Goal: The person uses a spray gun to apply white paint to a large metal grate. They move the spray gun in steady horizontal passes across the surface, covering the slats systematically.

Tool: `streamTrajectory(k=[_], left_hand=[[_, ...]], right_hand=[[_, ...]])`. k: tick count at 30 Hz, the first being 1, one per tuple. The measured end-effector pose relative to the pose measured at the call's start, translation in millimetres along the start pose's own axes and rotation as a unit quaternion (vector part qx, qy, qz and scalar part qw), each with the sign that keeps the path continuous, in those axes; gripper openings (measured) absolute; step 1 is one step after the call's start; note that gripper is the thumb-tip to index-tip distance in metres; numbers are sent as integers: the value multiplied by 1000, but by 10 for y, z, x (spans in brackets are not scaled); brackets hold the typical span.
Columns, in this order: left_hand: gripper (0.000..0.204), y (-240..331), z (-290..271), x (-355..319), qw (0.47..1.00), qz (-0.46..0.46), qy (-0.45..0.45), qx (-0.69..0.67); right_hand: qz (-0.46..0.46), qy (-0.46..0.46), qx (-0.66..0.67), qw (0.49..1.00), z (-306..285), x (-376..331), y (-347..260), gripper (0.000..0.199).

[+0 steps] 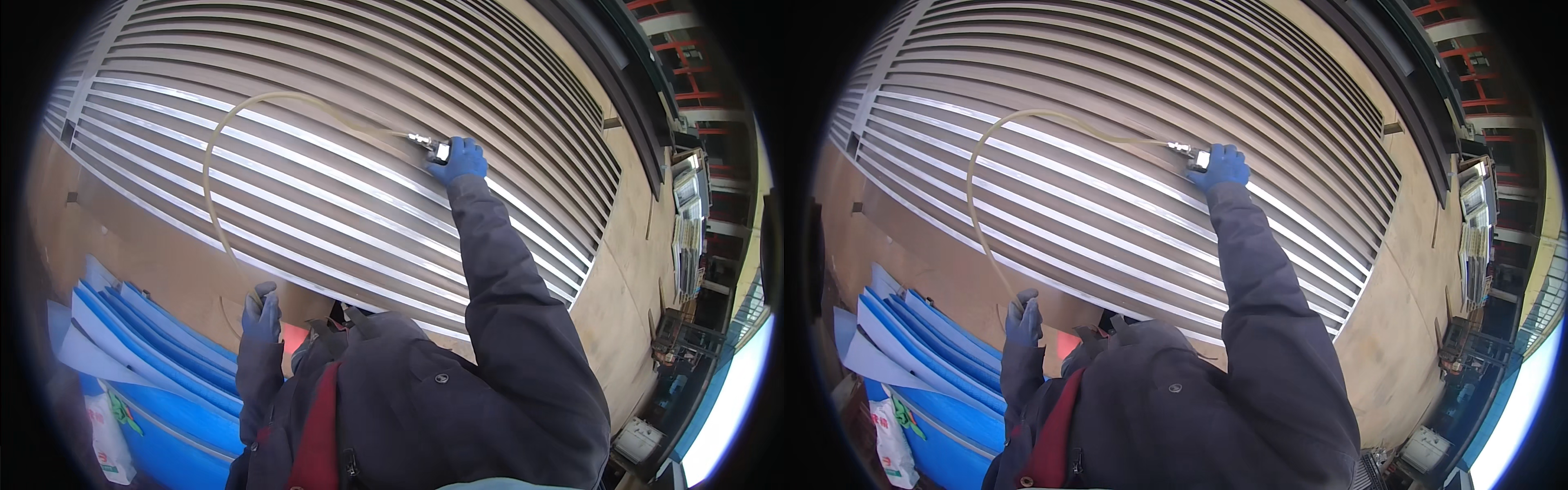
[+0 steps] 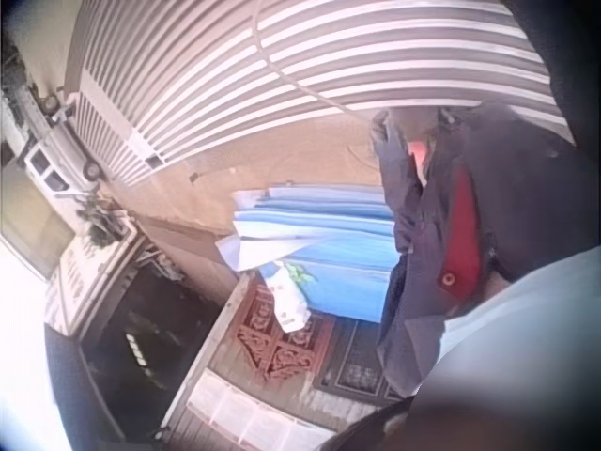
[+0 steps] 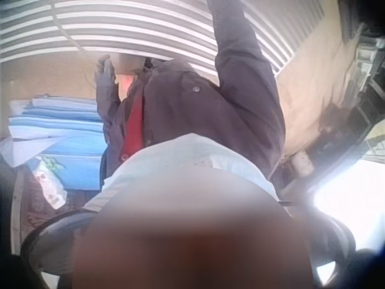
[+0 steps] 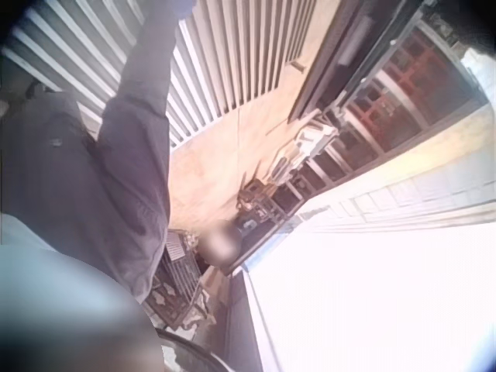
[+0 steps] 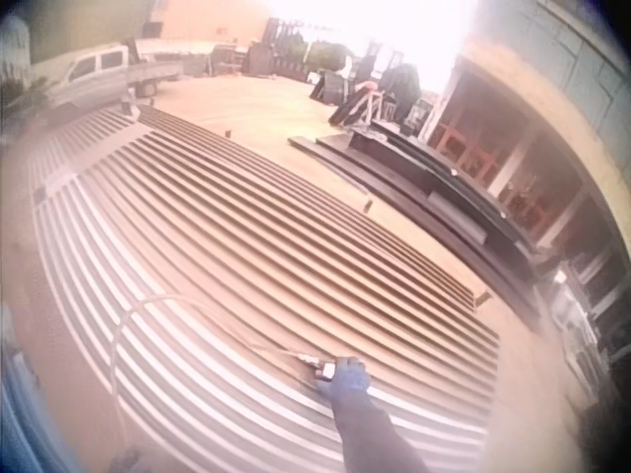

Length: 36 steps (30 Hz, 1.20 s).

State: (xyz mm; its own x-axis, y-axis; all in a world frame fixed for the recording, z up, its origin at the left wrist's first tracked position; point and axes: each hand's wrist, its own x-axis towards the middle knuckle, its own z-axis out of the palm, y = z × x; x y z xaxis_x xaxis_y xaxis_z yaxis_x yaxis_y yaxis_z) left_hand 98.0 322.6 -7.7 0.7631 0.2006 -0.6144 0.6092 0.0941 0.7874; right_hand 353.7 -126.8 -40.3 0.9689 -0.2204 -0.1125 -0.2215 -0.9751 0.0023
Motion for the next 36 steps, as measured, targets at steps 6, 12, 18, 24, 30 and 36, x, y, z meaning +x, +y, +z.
streamTrajectory(k=[6, 12, 18, 24, 30, 36], left_hand=[[25, 4, 106, -41, 999, -12, -43, 20], [23, -16, -10, -56, 1000, -17, -9, 19], [25, -155, -200, -33, 997, 20, 72, -10], [24, -224, -303, -87, 992, -6, 103, -74], [27, -176, -395, -103, 991, -12, 98, -88], [31, -45, -227, -109, 999, -12, 50, 7]], right_hand=[[28, -42, -48, 998, -48, -271, 957, 77], [-138, 33, -22, 990, 120, -149, 777, 70], [-289, 179, 70, 938, 169, 487, -258, 44], [-308, 186, 54, 931, 158, 911, -1521, 55], [-266, 111, -13, 957, 117, 850, -1543, 61], [-204, 132, 3, 970, 287, 366, -258, 45]])
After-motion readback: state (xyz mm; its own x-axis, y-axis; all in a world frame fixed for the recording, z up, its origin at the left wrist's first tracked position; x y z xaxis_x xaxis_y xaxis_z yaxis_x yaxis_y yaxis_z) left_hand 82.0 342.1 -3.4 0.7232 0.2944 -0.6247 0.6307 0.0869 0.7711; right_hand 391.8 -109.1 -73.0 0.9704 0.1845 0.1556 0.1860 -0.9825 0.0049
